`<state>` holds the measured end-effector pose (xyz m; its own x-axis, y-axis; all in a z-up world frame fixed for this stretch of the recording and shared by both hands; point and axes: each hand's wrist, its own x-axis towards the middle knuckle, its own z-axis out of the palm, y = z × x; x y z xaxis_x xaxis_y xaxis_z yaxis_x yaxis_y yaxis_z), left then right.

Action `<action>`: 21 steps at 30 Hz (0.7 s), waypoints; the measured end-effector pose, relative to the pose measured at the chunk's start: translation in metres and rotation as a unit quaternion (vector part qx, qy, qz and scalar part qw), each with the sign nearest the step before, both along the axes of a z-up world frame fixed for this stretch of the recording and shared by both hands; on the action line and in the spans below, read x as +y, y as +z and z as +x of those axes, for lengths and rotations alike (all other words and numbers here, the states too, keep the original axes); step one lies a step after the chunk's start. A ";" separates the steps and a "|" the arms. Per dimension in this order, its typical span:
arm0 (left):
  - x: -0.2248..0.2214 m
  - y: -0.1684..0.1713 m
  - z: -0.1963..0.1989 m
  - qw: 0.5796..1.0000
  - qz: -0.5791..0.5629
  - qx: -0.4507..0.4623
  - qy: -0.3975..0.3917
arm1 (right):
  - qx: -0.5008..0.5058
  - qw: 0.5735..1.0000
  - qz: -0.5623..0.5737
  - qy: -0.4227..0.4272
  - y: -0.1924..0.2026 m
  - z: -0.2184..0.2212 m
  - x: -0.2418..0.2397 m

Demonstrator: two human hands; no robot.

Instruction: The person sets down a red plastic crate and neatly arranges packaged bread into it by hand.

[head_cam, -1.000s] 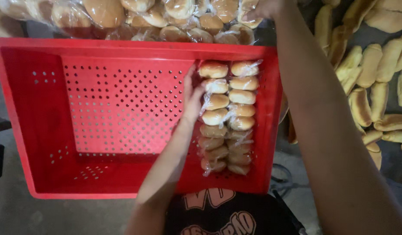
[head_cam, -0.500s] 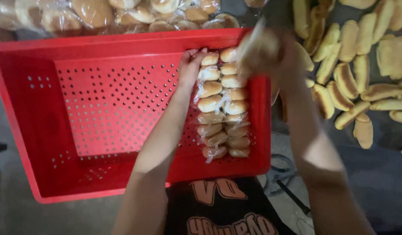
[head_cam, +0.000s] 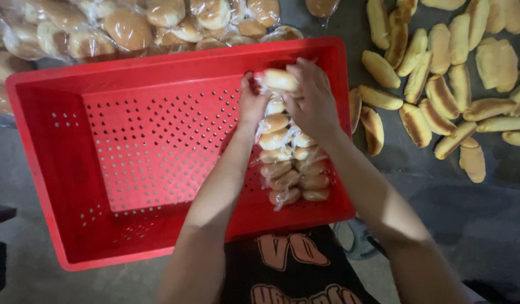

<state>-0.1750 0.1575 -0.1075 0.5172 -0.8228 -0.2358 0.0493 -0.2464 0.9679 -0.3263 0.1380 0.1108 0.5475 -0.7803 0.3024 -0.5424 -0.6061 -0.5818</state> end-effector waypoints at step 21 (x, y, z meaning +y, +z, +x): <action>0.080 0.060 0.023 0.999 -0.028 0.021 -0.011 | -0.045 0.988 0.006 -0.146 -0.011 -0.049 -0.002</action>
<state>-0.1521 0.2378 -0.0474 0.4889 -0.8469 -0.2092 0.0849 -0.1925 0.9776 -0.3753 0.1362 0.0997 0.2703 -0.9047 0.3294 -0.6381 -0.4245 -0.6424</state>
